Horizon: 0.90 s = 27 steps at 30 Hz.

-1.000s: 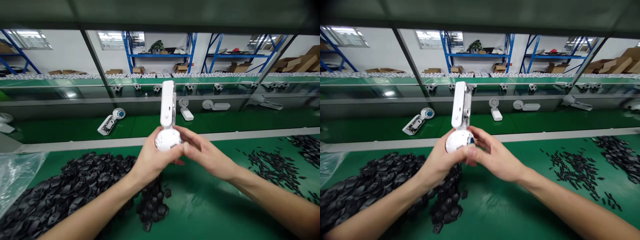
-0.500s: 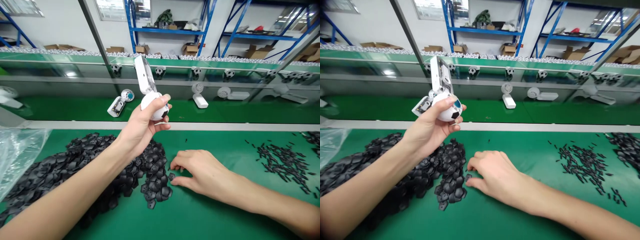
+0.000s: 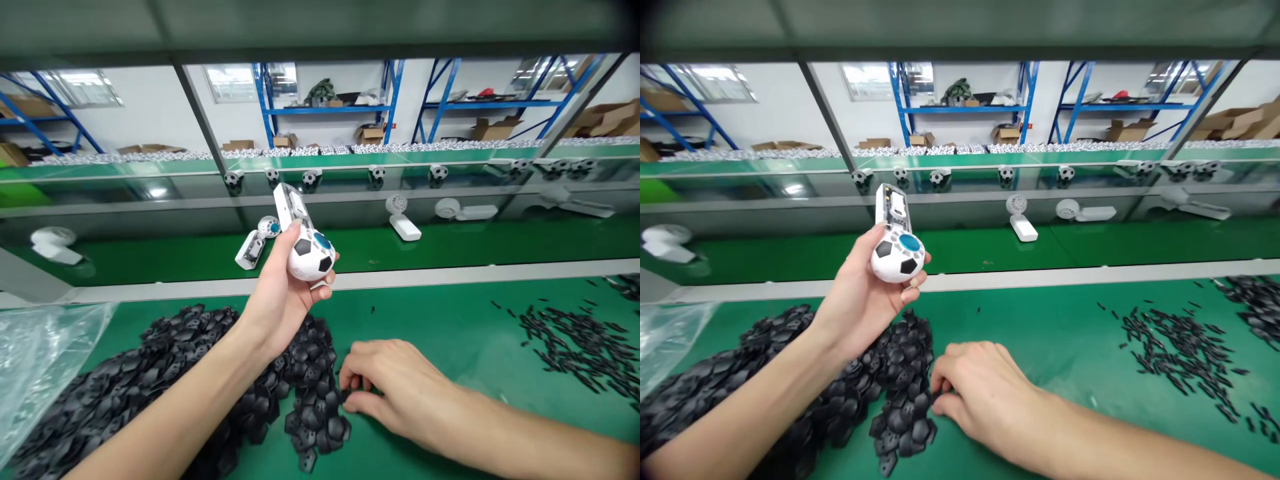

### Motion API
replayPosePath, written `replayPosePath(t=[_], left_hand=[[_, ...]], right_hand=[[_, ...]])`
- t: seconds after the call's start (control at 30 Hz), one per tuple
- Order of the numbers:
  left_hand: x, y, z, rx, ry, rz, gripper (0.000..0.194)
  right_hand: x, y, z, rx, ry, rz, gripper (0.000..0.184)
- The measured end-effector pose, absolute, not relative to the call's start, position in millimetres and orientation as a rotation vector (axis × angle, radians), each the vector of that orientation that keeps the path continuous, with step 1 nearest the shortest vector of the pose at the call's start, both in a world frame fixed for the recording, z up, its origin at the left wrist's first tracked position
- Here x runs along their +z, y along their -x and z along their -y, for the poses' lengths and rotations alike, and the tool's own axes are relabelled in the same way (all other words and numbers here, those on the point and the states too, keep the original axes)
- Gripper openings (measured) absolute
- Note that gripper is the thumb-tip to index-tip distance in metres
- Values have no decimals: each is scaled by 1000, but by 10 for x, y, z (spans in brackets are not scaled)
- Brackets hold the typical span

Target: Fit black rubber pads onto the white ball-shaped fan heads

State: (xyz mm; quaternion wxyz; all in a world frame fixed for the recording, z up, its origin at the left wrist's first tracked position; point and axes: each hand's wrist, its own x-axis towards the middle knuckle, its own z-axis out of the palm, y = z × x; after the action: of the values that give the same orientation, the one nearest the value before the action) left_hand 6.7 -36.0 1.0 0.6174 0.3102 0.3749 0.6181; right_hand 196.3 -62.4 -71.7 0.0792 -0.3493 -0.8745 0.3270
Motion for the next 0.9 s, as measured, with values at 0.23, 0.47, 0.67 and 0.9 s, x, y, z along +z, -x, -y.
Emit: replayPosePath(t=[0.23,0.47,0.67,0.9], left_hand=[[55,-74,399,1435,-763,-868,28],[26,-72,412,1437,-831,-914,28],[-52,-71,413,1392,-857,-965,33],[-90,-54,402,1382,-936,-1077,41]], right_hand=[[-696,-1930,572,1195,992,2433,16],[-281,-2045,362,1538,780,1813,8],[-188,-2105,281,1485,699,1612,21],[-211,-2079,316,1126,602,1774,13]])
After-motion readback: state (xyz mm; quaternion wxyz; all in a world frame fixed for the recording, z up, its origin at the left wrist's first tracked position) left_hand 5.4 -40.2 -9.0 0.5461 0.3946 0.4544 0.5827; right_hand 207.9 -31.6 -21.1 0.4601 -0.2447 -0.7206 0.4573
